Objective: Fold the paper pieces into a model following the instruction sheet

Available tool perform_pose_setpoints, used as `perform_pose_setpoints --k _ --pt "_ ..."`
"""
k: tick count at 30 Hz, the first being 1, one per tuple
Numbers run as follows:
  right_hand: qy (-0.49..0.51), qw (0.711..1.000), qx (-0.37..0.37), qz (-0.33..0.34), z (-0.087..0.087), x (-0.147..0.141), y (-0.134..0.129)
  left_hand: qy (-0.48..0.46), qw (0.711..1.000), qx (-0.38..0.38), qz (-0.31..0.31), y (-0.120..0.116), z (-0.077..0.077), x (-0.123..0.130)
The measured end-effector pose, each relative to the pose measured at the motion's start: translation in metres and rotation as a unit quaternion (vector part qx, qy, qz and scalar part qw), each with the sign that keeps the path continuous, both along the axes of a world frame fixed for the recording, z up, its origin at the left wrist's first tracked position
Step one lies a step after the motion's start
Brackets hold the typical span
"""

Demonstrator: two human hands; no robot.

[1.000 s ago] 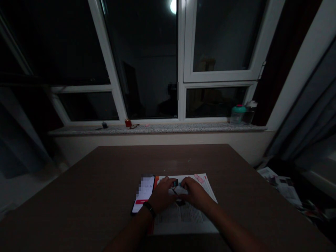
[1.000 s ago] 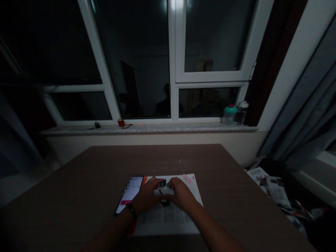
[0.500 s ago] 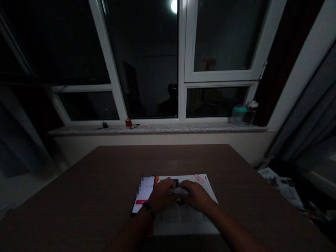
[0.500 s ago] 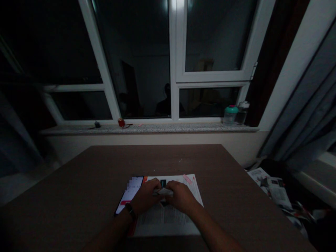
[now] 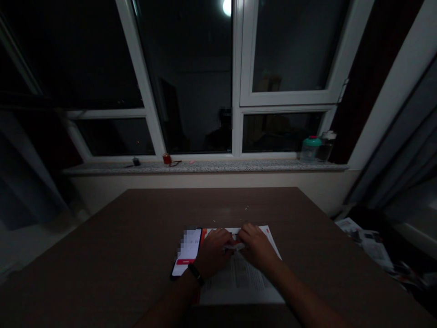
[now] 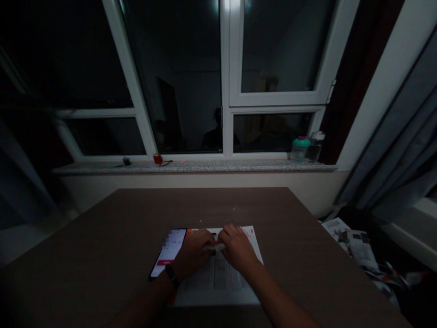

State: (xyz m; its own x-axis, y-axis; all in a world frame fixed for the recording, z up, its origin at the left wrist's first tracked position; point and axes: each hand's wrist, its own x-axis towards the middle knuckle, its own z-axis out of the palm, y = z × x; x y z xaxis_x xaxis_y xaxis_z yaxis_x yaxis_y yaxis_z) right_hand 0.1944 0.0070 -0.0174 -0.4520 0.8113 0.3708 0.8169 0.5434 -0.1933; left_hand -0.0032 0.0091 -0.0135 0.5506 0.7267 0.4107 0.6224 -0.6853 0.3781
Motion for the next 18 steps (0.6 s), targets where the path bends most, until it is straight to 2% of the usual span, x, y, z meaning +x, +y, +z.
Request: perform_pose_setpoints --k 6,10,13,18 --pt "-0.003 0.998 -0.058 0.019 -0.005 0.003 0.001 0.075 0.997 -0.012 0.026 0.002 -0.01 0.006" --pt "-0.008 0.995 -0.07 0.064 -0.003 0.011 -0.002 0.094 0.995 -0.037 0.023 -0.003 -0.006 0.006" --pt "-0.018 0.995 -0.073 0.073 -0.003 0.013 -0.002 0.119 0.992 -0.044 0.015 -0.006 -0.002 0.005" --pt "0.036 0.991 -0.109 0.063 -0.006 0.012 0.002 0.076 0.995 -0.062 0.032 -0.002 -0.007 0.004"
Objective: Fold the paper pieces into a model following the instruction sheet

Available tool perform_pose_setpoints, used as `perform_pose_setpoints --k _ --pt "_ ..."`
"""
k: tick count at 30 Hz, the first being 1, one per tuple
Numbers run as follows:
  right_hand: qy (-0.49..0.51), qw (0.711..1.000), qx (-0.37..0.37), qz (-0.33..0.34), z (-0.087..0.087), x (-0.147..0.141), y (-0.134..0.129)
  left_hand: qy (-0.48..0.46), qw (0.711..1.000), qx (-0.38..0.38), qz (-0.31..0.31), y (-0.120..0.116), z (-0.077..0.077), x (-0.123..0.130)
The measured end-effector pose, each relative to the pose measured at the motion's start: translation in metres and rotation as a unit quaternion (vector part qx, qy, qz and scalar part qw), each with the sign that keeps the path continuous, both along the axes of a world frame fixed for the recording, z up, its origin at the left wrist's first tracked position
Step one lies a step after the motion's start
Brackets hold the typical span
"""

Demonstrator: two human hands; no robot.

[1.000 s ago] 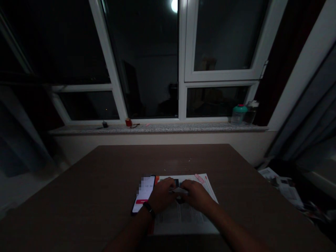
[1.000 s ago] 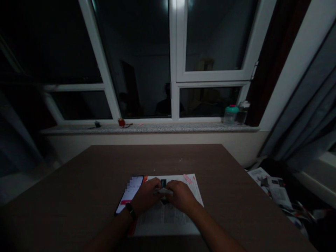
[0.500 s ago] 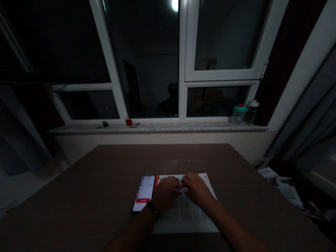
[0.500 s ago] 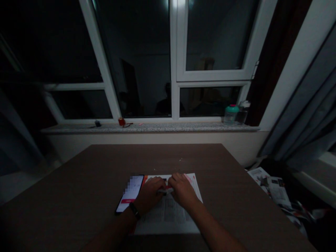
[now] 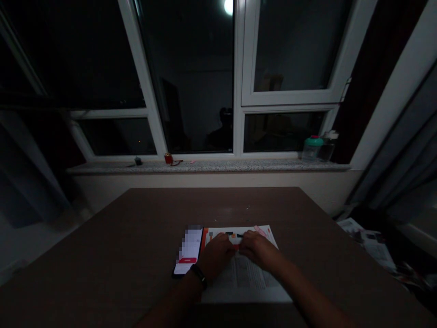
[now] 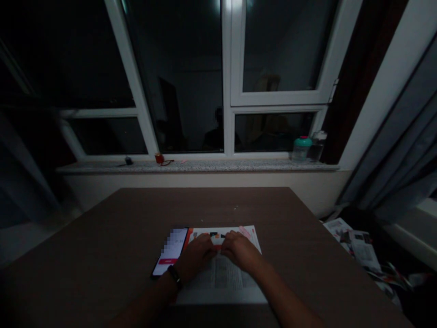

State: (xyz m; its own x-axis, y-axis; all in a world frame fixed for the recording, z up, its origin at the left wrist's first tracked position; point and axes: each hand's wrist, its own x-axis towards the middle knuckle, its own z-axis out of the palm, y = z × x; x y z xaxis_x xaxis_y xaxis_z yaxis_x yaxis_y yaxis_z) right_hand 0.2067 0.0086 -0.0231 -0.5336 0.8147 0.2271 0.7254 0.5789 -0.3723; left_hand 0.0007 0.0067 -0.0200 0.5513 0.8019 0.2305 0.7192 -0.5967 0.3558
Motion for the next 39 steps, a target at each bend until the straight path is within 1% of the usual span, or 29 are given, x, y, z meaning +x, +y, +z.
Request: perform_pose_setpoints --k 4,8,12,17,19,21,24,28,33,39 --pt "0.085 0.995 -0.038 -0.033 -0.004 -0.002 0.003 -0.062 0.996 -0.059 0.034 0.007 -0.004 -0.001" --pt "0.128 0.987 -0.071 -0.068 -0.01 -0.005 0.006 -0.081 0.992 -0.079 0.055 0.012 -0.005 -0.001" --pt "0.122 0.987 -0.07 -0.084 -0.015 -0.007 0.008 -0.086 0.991 -0.085 0.06 0.015 -0.009 0.001" --pt "0.086 0.992 -0.015 -0.089 -0.016 -0.005 0.009 -0.087 0.991 -0.069 0.073 0.014 -0.011 -0.001" --pt "0.072 0.993 -0.011 -0.094 -0.016 -0.002 0.009 -0.088 0.991 -0.061 0.082 0.014 -0.011 -0.004" --pt "0.064 0.994 -0.017 -0.081 -0.017 0.003 0.01 -0.088 0.991 -0.059 0.083 0.014 -0.012 -0.008" --pt "0.064 0.997 -0.014 -0.042 -0.014 0.01 0.008 -0.09 0.992 -0.053 0.071 0.013 -0.012 -0.012" --pt "0.053 0.998 -0.001 -0.03 -0.006 0.013 0.005 -0.083 0.994 -0.037 0.053 0.01 -0.009 -0.012" --pt "0.038 0.999 0.022 0.014 -0.002 0.014 0.002 -0.019 1.0 0.005 0.013 0.005 -0.002 -0.009" --pt "0.044 0.997 0.011 0.055 0.002 0.011 -0.004 0.039 0.997 0.058 0.026 0.001 0.004 -0.009"
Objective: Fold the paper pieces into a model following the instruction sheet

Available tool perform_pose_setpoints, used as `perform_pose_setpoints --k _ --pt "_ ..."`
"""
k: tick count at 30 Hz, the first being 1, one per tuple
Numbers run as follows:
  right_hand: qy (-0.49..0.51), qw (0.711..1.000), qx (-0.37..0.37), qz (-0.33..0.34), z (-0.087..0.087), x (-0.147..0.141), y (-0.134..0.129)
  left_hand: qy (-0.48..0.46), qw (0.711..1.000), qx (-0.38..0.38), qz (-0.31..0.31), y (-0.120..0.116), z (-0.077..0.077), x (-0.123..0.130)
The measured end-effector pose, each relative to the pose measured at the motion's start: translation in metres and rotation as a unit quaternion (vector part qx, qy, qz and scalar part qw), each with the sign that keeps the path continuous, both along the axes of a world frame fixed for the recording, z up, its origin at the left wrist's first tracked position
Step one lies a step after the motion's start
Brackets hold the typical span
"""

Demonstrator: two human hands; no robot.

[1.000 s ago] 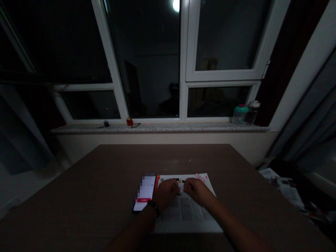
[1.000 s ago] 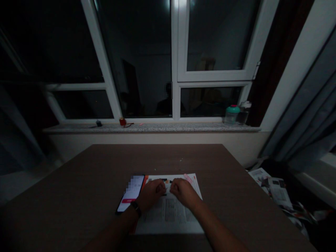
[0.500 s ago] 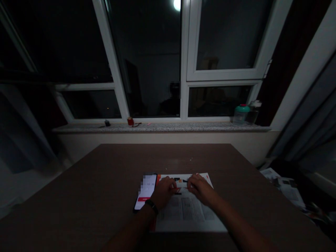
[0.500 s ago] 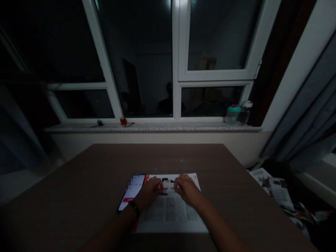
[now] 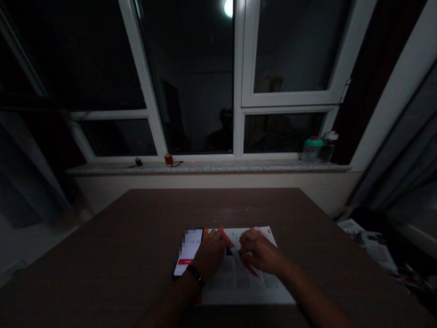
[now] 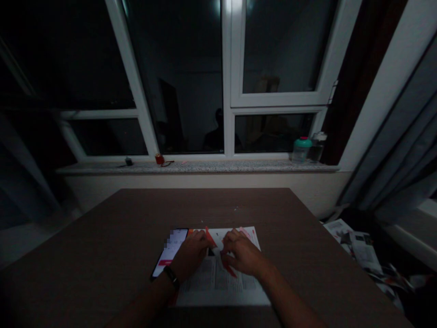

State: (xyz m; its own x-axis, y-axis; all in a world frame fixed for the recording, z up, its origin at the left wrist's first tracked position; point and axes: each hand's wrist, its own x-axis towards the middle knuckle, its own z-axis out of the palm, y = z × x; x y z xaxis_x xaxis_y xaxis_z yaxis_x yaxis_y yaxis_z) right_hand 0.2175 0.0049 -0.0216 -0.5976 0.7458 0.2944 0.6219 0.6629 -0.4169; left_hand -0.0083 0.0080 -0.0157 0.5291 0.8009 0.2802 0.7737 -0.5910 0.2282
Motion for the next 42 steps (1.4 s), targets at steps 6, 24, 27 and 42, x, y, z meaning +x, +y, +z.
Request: perform_pose_setpoints --k 6,24,27,42 --pt "0.038 0.995 -0.023 0.084 0.004 -0.005 -0.002 0.013 1.0 -0.005 0.012 -0.008 0.004 0.003" --pt "-0.025 0.999 0.019 0.031 -0.003 -0.014 0.0 0.077 0.995 -0.014 -0.056 -0.008 0.005 0.003" --pt "-0.047 0.998 0.026 0.02 -0.002 -0.014 -0.001 0.073 0.996 -0.004 -0.049 -0.01 0.006 0.004" --pt "-0.053 0.998 0.021 -0.026 -0.002 -0.017 -0.002 0.017 0.996 -0.038 -0.075 -0.005 -0.006 0.001"
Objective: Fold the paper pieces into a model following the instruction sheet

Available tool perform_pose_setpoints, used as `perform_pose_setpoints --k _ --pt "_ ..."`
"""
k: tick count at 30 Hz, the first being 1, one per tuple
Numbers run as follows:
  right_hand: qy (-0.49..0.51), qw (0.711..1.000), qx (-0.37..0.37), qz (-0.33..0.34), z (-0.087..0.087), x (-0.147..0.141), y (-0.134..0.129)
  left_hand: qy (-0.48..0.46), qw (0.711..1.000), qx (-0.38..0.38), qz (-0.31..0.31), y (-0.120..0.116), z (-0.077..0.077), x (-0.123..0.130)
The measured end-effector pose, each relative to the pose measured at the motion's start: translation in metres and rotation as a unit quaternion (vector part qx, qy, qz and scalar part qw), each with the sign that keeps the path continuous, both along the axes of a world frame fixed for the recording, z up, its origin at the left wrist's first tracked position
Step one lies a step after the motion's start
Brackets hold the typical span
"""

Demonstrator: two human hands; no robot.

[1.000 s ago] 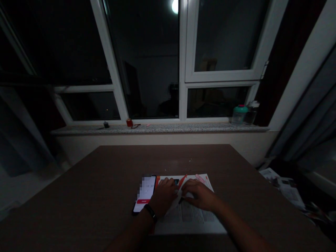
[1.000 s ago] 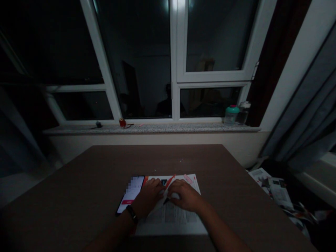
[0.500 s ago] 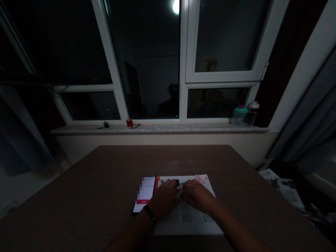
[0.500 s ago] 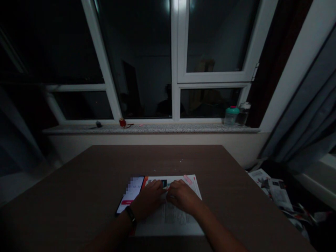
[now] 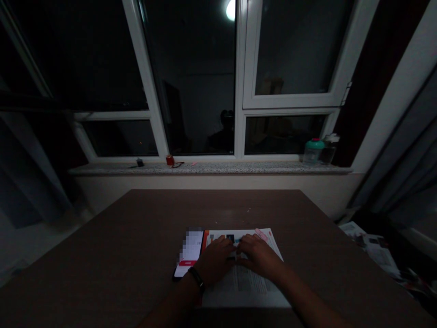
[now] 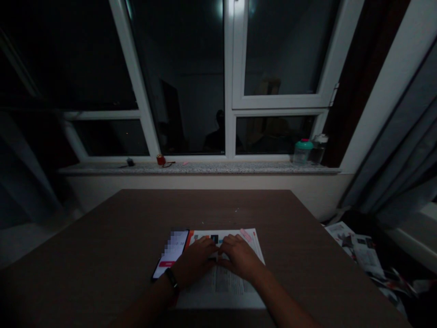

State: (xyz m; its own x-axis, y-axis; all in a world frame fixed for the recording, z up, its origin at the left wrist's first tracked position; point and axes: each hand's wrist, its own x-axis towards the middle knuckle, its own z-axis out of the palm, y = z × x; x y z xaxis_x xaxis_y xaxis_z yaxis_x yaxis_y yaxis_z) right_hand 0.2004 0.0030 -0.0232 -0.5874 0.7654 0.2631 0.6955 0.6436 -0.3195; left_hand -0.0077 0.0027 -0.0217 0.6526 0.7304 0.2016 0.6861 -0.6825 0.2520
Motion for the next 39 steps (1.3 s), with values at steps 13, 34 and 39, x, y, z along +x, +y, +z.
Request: perform_pose_setpoints --k 13,34,39 --pt "0.011 1.0 0.014 0.009 -0.004 0.001 0.003 -0.047 0.998 -0.036 0.012 0.008 -0.007 0.003" --pt "0.116 0.986 -0.062 -0.099 -0.019 -0.008 0.013 -0.112 0.987 -0.062 0.099 0.02 -0.015 0.001" --pt "0.1 0.988 -0.041 -0.113 -0.017 -0.009 0.011 -0.105 0.988 -0.047 0.102 0.021 -0.016 0.002"
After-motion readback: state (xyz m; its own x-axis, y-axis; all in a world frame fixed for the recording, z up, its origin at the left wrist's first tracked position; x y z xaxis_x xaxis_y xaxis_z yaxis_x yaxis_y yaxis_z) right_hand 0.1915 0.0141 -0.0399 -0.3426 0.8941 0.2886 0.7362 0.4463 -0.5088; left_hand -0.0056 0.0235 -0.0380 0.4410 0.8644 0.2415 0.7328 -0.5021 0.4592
